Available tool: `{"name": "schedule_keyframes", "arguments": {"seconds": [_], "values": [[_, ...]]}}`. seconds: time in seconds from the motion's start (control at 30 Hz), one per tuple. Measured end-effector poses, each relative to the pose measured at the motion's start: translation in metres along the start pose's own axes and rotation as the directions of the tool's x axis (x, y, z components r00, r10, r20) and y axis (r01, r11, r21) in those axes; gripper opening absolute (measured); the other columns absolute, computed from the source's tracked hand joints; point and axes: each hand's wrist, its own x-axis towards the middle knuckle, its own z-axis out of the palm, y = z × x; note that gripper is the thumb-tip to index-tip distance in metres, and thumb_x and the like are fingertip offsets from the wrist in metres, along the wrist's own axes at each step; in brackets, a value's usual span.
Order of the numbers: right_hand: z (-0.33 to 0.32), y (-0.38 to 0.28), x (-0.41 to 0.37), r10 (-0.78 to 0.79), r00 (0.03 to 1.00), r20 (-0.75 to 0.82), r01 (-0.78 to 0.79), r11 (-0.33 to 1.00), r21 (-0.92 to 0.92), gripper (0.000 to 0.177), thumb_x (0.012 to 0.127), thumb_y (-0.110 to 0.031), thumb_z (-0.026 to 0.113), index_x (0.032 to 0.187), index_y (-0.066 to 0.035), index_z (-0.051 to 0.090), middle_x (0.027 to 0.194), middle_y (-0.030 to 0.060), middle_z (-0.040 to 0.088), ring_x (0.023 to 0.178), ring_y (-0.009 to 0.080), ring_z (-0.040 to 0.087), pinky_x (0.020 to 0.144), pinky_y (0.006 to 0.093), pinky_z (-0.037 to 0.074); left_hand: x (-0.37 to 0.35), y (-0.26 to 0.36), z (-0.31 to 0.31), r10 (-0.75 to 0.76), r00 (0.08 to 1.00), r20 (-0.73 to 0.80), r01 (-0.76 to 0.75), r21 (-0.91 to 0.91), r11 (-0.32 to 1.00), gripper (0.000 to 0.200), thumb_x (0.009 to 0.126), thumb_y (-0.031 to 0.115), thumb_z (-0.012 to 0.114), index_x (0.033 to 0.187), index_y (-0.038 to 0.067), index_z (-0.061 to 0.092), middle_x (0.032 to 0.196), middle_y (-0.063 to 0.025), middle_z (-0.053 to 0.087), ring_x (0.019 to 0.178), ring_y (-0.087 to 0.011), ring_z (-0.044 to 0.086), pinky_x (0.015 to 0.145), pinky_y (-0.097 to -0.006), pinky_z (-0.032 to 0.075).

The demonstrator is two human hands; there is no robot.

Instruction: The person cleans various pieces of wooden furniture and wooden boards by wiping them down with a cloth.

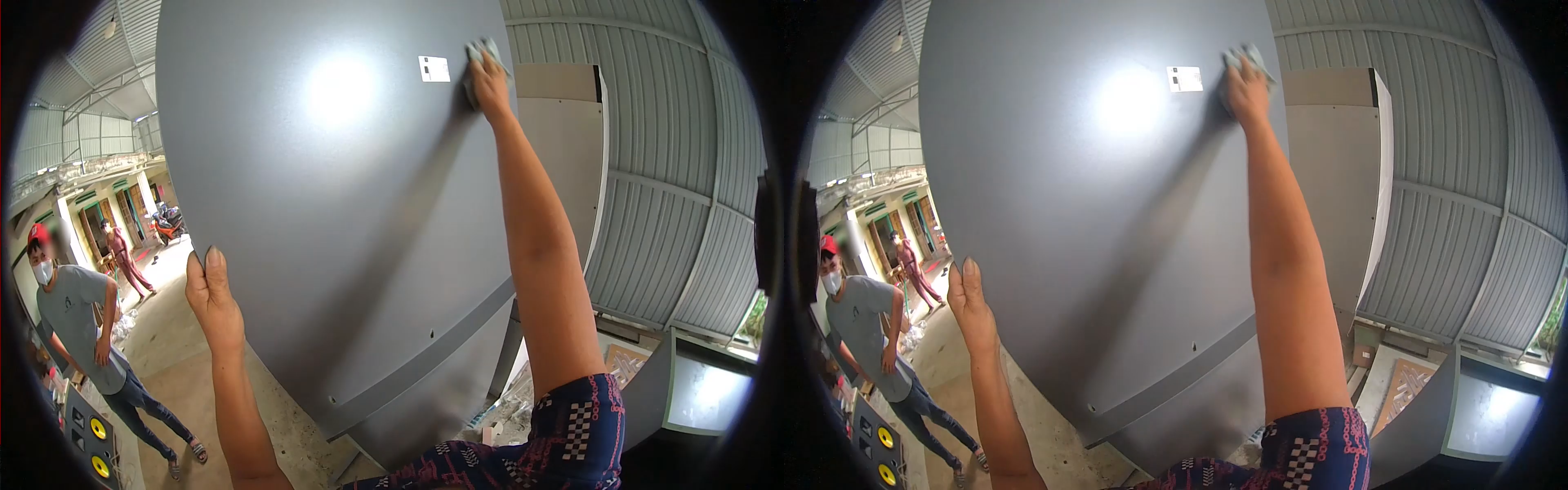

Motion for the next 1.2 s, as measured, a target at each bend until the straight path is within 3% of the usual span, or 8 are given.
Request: {"name": "schedule_keyframes", "arguments": {"seconds": [0.2,0.33,0.57,0.77,0.9,1.0,1.1,1.2], "values": [[-0.014,0.044,-0.103,0.197,0.965,-0.175,-0.198,0.98,0.012,0.049,0.088,-0.039,0.042,0.128,-0.01,0.046,0.125,0.0226,0.045,0.115,0.0371,0.041,0.099,0.0423,0.031,0.0,0.0,0.002,0.007,1.0,-0.003,-0.007,-0.082,0.997,0.024,0.095,0.026,0.046,0.084,0.005,0.047,0.07,0.0069,0.035,0.063,-0.0029,0.03,0.055,-0.0195,0.027],[-0.021,-0.031,-0.128,0.575,0.803,-0.159,-0.584,0.812,-0.011,0.047,0.088,-0.039,0.043,0.129,-0.015,0.045,0.129,0.0232,0.04,0.118,0.037,0.04,0.099,0.0439,0.03,0.0,0.001,0.002,0.006,1.0,-0.018,-0.007,-0.065,0.998,0.026,0.095,0.027,0.046,0.081,0.005,0.046,0.069,0.0061,0.036,0.062,-0.0032,0.03,0.054,-0.0197,0.027],[-0.004,-0.183,-0.148,-0.058,0.99,-0.131,0.078,0.985,0.152,0.043,0.086,-0.033,0.054,0.124,-0.014,0.05,0.131,0.0234,0.038,0.119,0.0388,0.038,0.099,0.0433,0.029,0.001,0.0,0.001,0.019,1.0,0.0,-0.019,-0.058,0.998,0.03,0.095,0.028,0.047,0.077,0.005,0.043,0.066,0.0045,0.036,0.06,-0.0042,0.031,0.053,-0.0207,0.028],[-0.02,-0.264,-0.207,-0.569,0.821,-0.044,0.56,0.789,0.251,0.048,0.079,-0.03,0.06,0.124,-0.015,0.05,0.133,0.0209,0.037,0.122,0.0358,0.037,0.096,0.0517,0.027,0.002,-0.002,-0.002,0.031,0.999,0.015,-0.031,-0.035,0.999,0.032,0.095,0.029,0.046,0.076,0.004,0.041,0.067,0.004,0.036,0.062,-0.0049,0.031,0.054,-0.0205,0.029],[-0.042,-0.266,-0.289,-0.737,0.645,0.202,0.626,0.661,0.414,0.053,0.079,-0.031,0.06,0.129,-0.02,0.046,0.139,0.0178,0.033,0.127,0.0317,0.034,0.102,0.054,0.022,0.0,-0.007,0.001,0.108,0.993,-0.049,-0.107,0.026,0.994,0.032,0.095,0.029,0.046,0.075,0.004,0.04,0.069,0.004,0.036,0.063,-0.005,0.031,0.055,-0.0203,0.029],[-0.048,-0.235,-0.341,-0.858,0.474,0.2,0.718,0.508,0.477,0.047,0.081,-0.035,0.057,0.126,-0.024,0.051,0.136,0.0151,0.04,0.128,0.0295,0.036,0.107,0.0499,0.011,0.0,0.001,-0.001,0.012,1.0,0.006,-0.012,-0.031,0.999,0.031,0.095,0.029,0.046,0.076,0.004,0.041,0.07,0.0041,0.035,0.064,-0.0048,0.03,0.056,-0.0199,0.028],[-0.052,-0.195,-0.351,-0.871,0.47,0.14,0.746,0.477,0.465,0.048,0.079,-0.031,0.06,0.125,-0.022,0.052,0.139,0.0156,0.034,0.127,0.0286,0.036,0.106,0.0531,0.014,0.001,0.0,0.0,0.004,1.0,0.008,-0.004,-0.029,1.0,0.03,0.095,0.028,0.046,0.077,0.005,0.042,0.07,0.0048,0.035,0.064,-0.0044,0.03,0.057,-0.0199,0.028],[-0.053,-0.144,-0.327,-0.767,0.595,0.239,0.67,0.638,0.38,0.046,0.078,-0.031,0.06,0.123,-0.021,0.054,0.139,0.0166,0.034,0.126,0.0307,0.036,0.106,0.0525,0.012,0.0,0.001,0.002,-0.01,1.0,-0.019,0.009,-0.032,0.999,0.028,0.095,0.028,0.046,0.078,0.006,0.042,0.07,0.0053,0.034,0.064,-0.004,0.03,0.056,-0.0197,0.028]]}}
